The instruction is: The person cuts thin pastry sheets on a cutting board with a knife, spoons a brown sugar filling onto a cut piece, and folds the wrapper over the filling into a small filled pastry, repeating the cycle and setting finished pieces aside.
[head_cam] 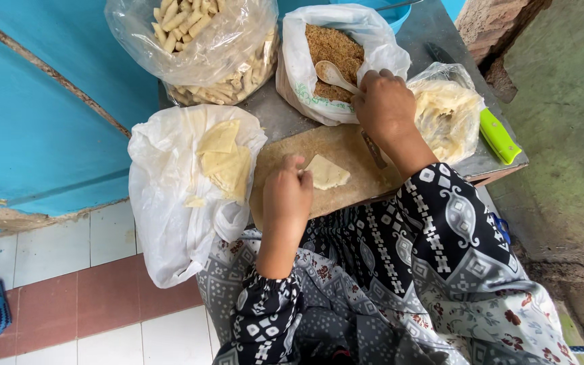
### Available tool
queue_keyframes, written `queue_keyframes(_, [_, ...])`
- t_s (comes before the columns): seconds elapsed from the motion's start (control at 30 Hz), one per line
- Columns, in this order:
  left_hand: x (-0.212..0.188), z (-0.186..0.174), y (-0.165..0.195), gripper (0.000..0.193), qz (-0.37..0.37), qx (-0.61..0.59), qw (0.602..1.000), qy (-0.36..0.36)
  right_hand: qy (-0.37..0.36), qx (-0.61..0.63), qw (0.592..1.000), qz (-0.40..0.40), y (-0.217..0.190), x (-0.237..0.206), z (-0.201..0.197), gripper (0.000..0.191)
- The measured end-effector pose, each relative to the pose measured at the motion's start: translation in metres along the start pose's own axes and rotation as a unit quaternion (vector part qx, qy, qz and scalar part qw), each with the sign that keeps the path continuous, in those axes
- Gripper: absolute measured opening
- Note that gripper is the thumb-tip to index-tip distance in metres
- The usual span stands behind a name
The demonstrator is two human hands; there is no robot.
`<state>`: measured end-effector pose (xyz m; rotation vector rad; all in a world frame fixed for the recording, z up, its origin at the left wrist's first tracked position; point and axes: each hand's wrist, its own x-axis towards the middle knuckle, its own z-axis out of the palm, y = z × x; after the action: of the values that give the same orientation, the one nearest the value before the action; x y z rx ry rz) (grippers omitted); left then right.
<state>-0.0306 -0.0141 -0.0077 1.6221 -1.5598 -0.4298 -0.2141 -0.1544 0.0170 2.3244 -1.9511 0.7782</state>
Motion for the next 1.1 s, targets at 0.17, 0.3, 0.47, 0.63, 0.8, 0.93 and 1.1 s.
queue_keyframes(0.17, [-0.009,-0.003,-0.022,0.027,-0.057,-0.039,0.998,0.000,0.015,-0.012,0.999,-0.027,-0.001,0.013,0.007,0.004])
queue_keyframes(0.3, [-0.011,-0.011,-0.021,0.026,-0.026,-0.033,0.999,0.030,-0.004,0.014,1.000,-0.016,-0.002,0.024,0.007,0.006])
queue_keyframes(0.47, [-0.016,-0.017,-0.019,0.024,-0.039,-0.035,0.998,0.022,0.135,0.062,0.983,-0.106,-0.002,0.032,0.012,0.005])
queue_keyframes(0.63, [-0.021,-0.021,-0.020,0.018,-0.048,-0.026,0.998,0.013,0.119,0.227,0.964,-0.068,-0.005,0.042,0.021,0.010])
queue_keyframes(0.8, [-0.024,-0.025,-0.023,0.016,-0.028,-0.008,0.999,0.013,0.157,0.276,0.948,-0.026,0.010,0.041,0.014,0.011])
queue_keyframes(0.93, [-0.024,-0.025,-0.023,0.012,-0.018,0.008,1.000,0.018,0.125,0.347,0.929,0.011,0.023,0.034,0.007,0.013])
queue_keyframes(1.1, [-0.022,-0.026,-0.021,0.009,-0.028,0.014,0.999,0.015,0.116,0.364,0.924,0.000,0.022,0.031,0.007,0.015])
